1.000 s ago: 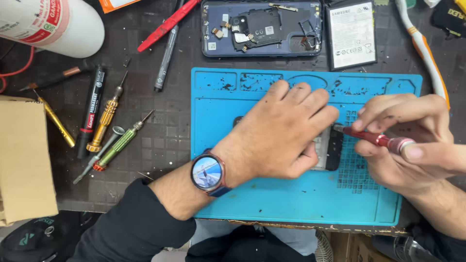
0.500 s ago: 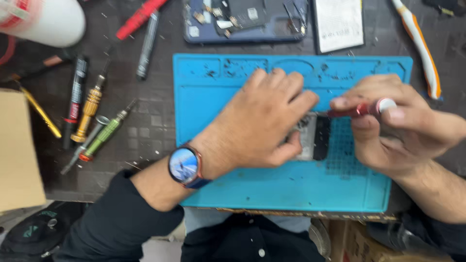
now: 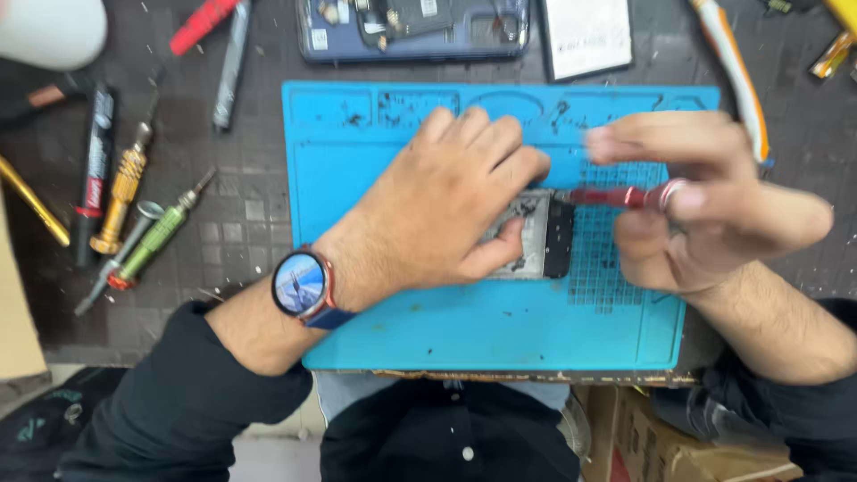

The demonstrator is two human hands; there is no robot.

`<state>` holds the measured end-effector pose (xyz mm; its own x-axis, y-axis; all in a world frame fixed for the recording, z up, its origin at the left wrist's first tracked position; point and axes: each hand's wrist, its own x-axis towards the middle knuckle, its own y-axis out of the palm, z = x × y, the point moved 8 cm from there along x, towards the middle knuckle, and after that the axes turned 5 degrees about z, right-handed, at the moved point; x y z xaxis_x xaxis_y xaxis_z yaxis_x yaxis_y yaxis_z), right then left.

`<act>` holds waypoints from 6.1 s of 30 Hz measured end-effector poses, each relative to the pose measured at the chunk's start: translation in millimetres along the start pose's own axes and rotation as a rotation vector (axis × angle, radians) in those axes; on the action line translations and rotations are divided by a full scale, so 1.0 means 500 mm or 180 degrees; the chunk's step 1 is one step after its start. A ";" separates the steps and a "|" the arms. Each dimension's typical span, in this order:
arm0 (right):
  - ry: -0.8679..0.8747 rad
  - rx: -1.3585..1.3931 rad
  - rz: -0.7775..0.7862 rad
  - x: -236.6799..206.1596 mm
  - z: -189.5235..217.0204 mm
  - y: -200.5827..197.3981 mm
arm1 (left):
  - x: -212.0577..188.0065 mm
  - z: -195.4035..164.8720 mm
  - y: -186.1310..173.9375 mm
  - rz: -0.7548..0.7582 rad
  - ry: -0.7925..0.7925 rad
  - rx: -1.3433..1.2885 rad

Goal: The person cleans the inner frame of a disassembled smartphone on a blue repair mat. They use a screwdriver to scrape old adhesive and debris from the frame, then use tweezers to pick out small fragments and residue from the edges and interior of the phone housing.

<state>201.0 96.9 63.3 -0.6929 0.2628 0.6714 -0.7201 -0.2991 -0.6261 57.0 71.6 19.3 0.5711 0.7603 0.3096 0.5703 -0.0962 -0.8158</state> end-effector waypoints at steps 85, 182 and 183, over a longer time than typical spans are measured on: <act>0.1191 0.0511 -0.0030 -0.041 -0.028 -0.032 | 0.012 -0.006 -0.005 0.0157 -0.0224 -0.0063; 0.0757 0.0318 -0.0054 -0.080 0.000 -0.028 | -0.015 -0.015 -0.047 -0.0493 -0.0092 -0.0066; 0.0746 0.0290 -0.0051 -0.080 0.003 -0.029 | -0.013 -0.018 -0.041 -0.0432 -0.0060 -0.0097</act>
<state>239.1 89.4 45.9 -0.6787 0.4704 0.5640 -0.7321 -0.3721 -0.5706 46.7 63.0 38.3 0.4763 0.7796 0.4066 0.6594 -0.0108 -0.7517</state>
